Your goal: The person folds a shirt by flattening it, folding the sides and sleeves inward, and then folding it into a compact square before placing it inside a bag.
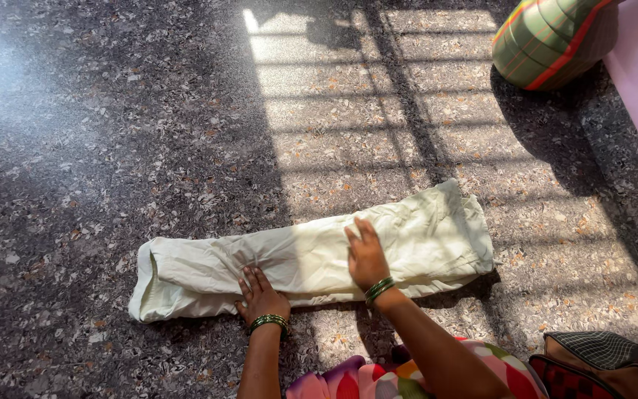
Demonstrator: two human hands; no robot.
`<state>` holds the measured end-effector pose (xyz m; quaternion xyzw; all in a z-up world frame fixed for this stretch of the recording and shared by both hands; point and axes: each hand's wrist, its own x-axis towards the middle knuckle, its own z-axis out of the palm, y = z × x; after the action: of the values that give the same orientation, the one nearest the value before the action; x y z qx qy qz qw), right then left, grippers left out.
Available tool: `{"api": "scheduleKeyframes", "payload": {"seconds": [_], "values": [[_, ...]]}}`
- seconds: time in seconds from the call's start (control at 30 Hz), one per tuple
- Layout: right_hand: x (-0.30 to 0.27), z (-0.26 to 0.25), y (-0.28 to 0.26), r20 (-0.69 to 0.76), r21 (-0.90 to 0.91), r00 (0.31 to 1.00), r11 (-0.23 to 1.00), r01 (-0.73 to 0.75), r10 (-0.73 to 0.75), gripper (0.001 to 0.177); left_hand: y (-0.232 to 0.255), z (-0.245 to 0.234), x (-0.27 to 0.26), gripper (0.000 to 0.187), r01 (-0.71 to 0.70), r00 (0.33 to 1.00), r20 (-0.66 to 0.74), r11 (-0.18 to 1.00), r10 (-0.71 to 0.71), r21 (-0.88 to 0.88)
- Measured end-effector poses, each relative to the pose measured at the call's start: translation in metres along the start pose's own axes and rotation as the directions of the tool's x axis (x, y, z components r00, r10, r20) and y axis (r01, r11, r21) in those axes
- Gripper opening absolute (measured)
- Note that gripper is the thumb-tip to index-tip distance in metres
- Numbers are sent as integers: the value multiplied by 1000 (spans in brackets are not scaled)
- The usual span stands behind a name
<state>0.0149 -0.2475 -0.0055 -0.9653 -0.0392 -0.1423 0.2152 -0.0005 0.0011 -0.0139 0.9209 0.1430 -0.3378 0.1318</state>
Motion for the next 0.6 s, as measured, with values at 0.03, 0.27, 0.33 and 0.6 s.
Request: {"api": "scheduleKeyframes", "payload": {"seconds": [0.03, 0.27, 0.33, 0.6], "values": [[9, 4, 23, -24, -113, 998, 991, -67, 64, 51, 1, -1, 0, 89, -2, 1000, -2, 1000, 2, -1], [39, -1, 198, -45, -115, 904, 897, -427, 425, 11, -2, 0, 3, 89, 8, 1000, -2, 1000, -8, 22], [45, -6, 237, -62, -99, 976, 971, -216, 210, 19, -2, 4, 1, 89, -3, 1000, 2, 999, 3, 41], [82, -34, 262, -259, -167, 955, 967, -194, 146, 12, 2, -2, 2, 91, 20, 1000, 22, 999, -21, 44]]}}
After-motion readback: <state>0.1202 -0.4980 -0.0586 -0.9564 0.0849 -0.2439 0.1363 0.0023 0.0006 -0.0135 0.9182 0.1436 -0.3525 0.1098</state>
